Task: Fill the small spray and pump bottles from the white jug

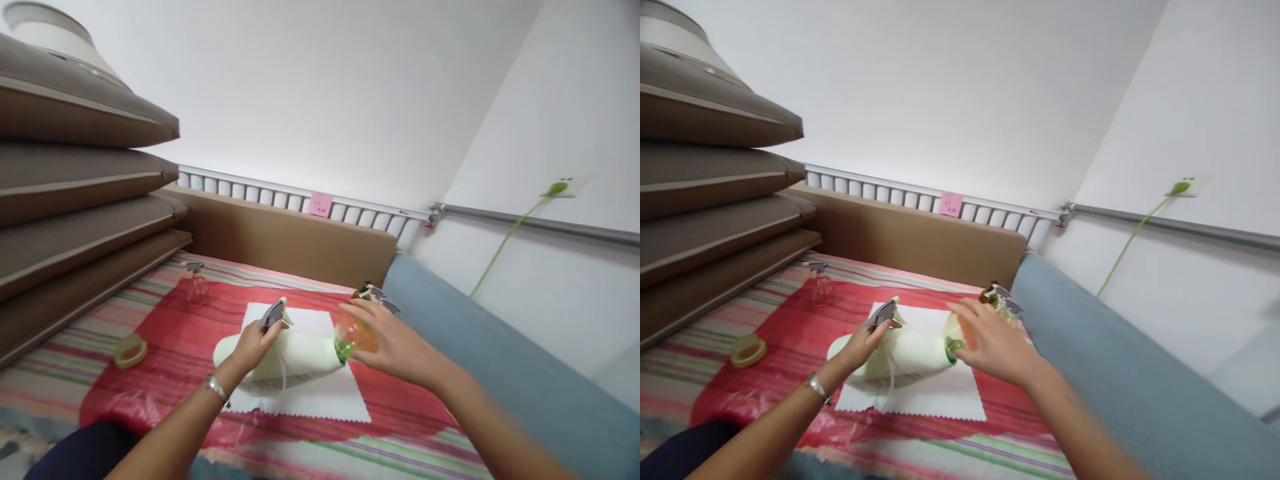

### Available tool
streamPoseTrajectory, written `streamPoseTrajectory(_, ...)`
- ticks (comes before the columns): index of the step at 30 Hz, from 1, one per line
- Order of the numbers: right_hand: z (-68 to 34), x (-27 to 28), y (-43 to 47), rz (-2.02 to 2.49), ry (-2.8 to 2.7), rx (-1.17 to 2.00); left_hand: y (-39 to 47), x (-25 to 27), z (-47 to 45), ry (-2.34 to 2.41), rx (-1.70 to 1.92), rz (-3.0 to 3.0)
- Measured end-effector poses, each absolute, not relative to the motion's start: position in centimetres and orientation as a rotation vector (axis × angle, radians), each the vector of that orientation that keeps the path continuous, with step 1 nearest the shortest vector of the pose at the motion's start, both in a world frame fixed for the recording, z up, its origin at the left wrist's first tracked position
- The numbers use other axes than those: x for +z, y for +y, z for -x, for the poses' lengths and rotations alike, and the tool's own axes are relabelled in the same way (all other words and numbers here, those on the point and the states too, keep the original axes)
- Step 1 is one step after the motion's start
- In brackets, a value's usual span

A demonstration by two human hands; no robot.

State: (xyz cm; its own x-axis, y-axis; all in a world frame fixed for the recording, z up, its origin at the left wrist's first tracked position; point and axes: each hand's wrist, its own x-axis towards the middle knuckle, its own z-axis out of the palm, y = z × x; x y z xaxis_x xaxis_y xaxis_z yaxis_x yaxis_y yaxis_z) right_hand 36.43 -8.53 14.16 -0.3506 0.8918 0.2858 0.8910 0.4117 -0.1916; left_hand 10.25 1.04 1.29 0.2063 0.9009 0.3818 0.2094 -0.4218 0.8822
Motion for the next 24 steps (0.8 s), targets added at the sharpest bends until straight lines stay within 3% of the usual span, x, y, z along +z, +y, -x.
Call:
streamPoseTrajectory(3,-38.8,10.9,-8.3,1.486,-1.75,0.37,1.3,0.8,-9.0,0.976,1.332,-1.521)
streamPoseTrajectory(7,-39.2,3.5,-9.3,1.023,-0.822,1.05,2.1,-1.0,-6.0,0.983,1.415,-1.262)
streamPoseTrajectory(12,-36.6,-6.0,-12.5,0.705,-0.245,1.459,3.0,-3.2,-1.7,0.945,1.485,-1.022)
streamPoseTrajectory(16,-35.7,-9.1,-14.6,0.707,-0.089,1.553,4.5,-2.7,-1.5,0.877,1.503,-0.842)
streamPoseTrajectory(24,-34.8,-7.3,-17.3,0.888,-0.244,1.416,10.9,-0.7,-6.9,0.829,1.64,-0.713)
